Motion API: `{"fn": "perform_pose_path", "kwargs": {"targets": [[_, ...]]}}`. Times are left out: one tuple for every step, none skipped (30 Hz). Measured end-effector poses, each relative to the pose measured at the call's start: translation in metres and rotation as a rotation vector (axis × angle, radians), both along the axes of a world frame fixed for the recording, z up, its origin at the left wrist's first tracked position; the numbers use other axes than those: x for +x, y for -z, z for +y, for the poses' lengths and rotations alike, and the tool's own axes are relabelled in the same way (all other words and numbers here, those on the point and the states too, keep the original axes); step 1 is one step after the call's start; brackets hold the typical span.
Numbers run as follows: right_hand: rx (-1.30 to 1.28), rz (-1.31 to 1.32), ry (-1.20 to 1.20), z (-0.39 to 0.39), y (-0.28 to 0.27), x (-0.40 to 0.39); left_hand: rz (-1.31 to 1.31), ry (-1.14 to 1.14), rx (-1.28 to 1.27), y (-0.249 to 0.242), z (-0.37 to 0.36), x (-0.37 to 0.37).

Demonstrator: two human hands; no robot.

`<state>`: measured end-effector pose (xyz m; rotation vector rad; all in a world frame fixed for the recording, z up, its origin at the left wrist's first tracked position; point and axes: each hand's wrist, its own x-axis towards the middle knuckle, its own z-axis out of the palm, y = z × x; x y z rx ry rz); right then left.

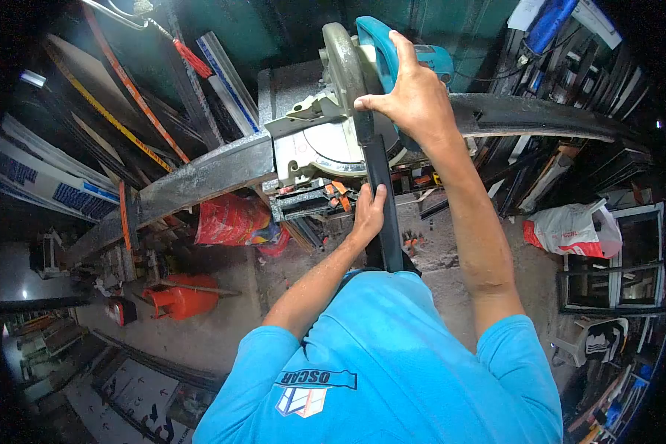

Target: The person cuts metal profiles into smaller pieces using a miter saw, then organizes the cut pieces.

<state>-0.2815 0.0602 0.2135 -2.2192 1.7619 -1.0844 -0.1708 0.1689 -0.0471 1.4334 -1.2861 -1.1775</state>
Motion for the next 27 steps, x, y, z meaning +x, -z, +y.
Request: {"fn": "perform_pose_path", "kwargs": {"targets": [[0.0,0.001,0.0,0.0007,-0.0018,-0.0001,0.001,0.0,0.0,-0.0006,0.0001,-0.0004],[0.048,-0.018,0.007,0.0016,-0.0038,0.0003,0.014,0.002,0.01,-0.001,0.0008,-0.0005],[0.097,-0.036,0.014,0.0023,-0.005,0.0011,0.027,0.004,0.019,0.0011,0.0013,-0.0001],[0.096,-0.035,0.012,0.0026,-0.0053,0.0014,0.028,0.002,0.018,0.003,0.0009,0.0001],[0.098,-0.035,0.011,0.0025,-0.0058,0.0011,0.013,-0.003,0.002,0.0046,-0.0002,-0.0001],[0.101,-0.034,0.01,0.0026,-0.006,0.0008,-0.002,-0.009,-0.012,0.0045,-0.0007,-0.0008],[0.102,-0.033,0.009,0.0023,-0.0049,0.0009,-0.001,-0.009,-0.011,0.0046,-0.0006,-0.0017],[0.078,-0.023,0.012,0.0018,-0.0026,0.001,0.049,-0.014,0.011,0.0049,0.0001,-0.0027],[0.052,-0.015,0.016,0.0019,-0.002,0.001,0.097,-0.017,0.031,0.0052,0.0004,-0.003],[0.049,-0.016,0.017,0.0022,-0.0027,0.0009,0.096,-0.016,0.029,0.0049,0.0002,-0.0025],[0.067,-0.025,0.01,0.0028,-0.004,0.0009,0.065,-0.017,0.007,0.0046,0.0001,-0.002],[0.085,-0.033,0.003,0.0031,-0.0052,0.0008,0.034,-0.018,-0.014,0.0041,-0.0002,-0.0022],[0.083,-0.033,0.004,0.0029,-0.0055,0.0006,0.035,-0.017,-0.016,0.0039,-0.0007,-0.0026],[0.087,-0.035,0.004,0.0026,-0.0048,0.0004,0.036,-0.021,-0.017,0.004,-0.0007,-0.0032],[0.092,-0.038,0.004,0.0031,-0.0045,0.0007,0.036,-0.024,-0.016,0.0012,0.0001,-0.0033],[0.093,-0.039,0.003,0.0039,-0.0048,0.001,0.036,-0.025,-0.014,-0.0014,0.0016,-0.0032],[0.102,-0.04,0.006,0.0047,-0.0061,0.0013,0.023,-0.027,-0.016,-0.0042,0.0027,-0.0032],[0.11,-0.04,0.009,0.0053,-0.007,0.0013,0.01,-0.029,-0.018,-0.0025,0.0028,-0.0029],[0.11,-0.041,0.009,0.0055,-0.0069,0.0013,0.009,-0.029,-0.019,-0.0008,0.0021,-0.0026],[0.105,-0.047,0.007,0.0057,-0.0065,0.0012,0.014,-0.024,-0.008,0.0009,0.0011,-0.0021],[0.101,-0.052,0.004,0.0058,-0.0058,0.0011,0.02,-0.018,0.003,0.0007,0.0007,-0.002],[0.102,-0.052,0.003,0.0054,-0.0045,0.0007,0.02,-0.02,0.004,0.0006,0.001,-0.002],[0.095,-0.059,-0.002,0.0048,-0.0029,0.0002,0.034,-0.016,0.014,0.0005,0.0014,-0.0019],[0.087,-0.066,-0.007,0.0045,-0.0022,0.0003,0.048,-0.012,0.024,0.0007,0.0015,-0.0017],[0.088,-0.066,-0.008,0.0047,-0.002,0.0004,0.048,-0.013,0.025,0.0008,0.0014,-0.0015],[0.091,-0.062,-0.004,0.0054,-0.0026,0.0004,0.05,-0.011,0.016,0.0009,0.0012,-0.0015],[0.093,-0.059,-0.001,0.0059,-0.0028,0.0004,0.051,-0.008,0.006,0.0014,0.0012,-0.0016]]}}
